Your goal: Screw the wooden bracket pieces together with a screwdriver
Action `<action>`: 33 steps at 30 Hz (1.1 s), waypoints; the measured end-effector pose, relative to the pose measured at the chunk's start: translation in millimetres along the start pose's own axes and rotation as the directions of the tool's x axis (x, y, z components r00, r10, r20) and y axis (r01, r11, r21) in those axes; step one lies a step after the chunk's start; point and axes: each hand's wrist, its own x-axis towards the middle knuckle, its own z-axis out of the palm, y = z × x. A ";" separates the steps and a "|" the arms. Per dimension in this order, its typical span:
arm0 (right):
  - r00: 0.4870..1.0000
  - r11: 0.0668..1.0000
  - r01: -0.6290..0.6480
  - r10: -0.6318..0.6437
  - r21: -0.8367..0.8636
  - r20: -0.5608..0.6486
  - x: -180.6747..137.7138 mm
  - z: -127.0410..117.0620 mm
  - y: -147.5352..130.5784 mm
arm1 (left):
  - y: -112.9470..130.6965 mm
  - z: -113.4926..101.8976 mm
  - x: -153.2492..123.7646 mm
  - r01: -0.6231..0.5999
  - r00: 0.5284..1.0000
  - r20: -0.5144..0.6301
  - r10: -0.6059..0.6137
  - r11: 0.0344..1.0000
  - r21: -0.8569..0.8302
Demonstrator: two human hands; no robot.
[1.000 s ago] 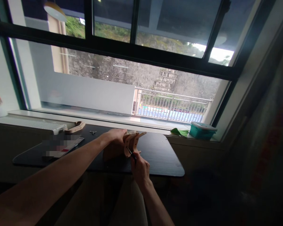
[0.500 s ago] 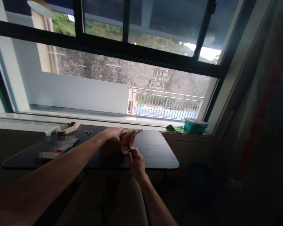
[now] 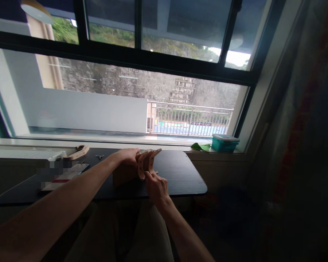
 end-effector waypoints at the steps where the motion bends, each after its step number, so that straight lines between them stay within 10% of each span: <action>1: 1.000 1.000 -0.012 0.012 0.014 -0.003 -0.5 0.2 -0.8 | -0.5 0.0 0.0 0.003 1.000 0.000 -0.003 1.000 0.002; 12: 0.960 0.915 -0.272 0.277 0.298 0.026 0.7 11.5 -1.8 | 0.8 2.8 0.4 0.025 0.999 -0.035 -0.024 0.999 0.030; 22: 0.998 1.000 -0.019 0.020 -0.017 0.060 -0.7 4.2 -3.6 | -2.6 4.2 3.5 0.014 0.998 -0.054 -0.013 1.000 0.017; 33: 0.975 0.896 -0.209 0.223 0.392 0.012 0.8 15.8 3.4 | -2.5 5.7 1.1 0.006 0.999 -0.047 -0.005 1.000 0.019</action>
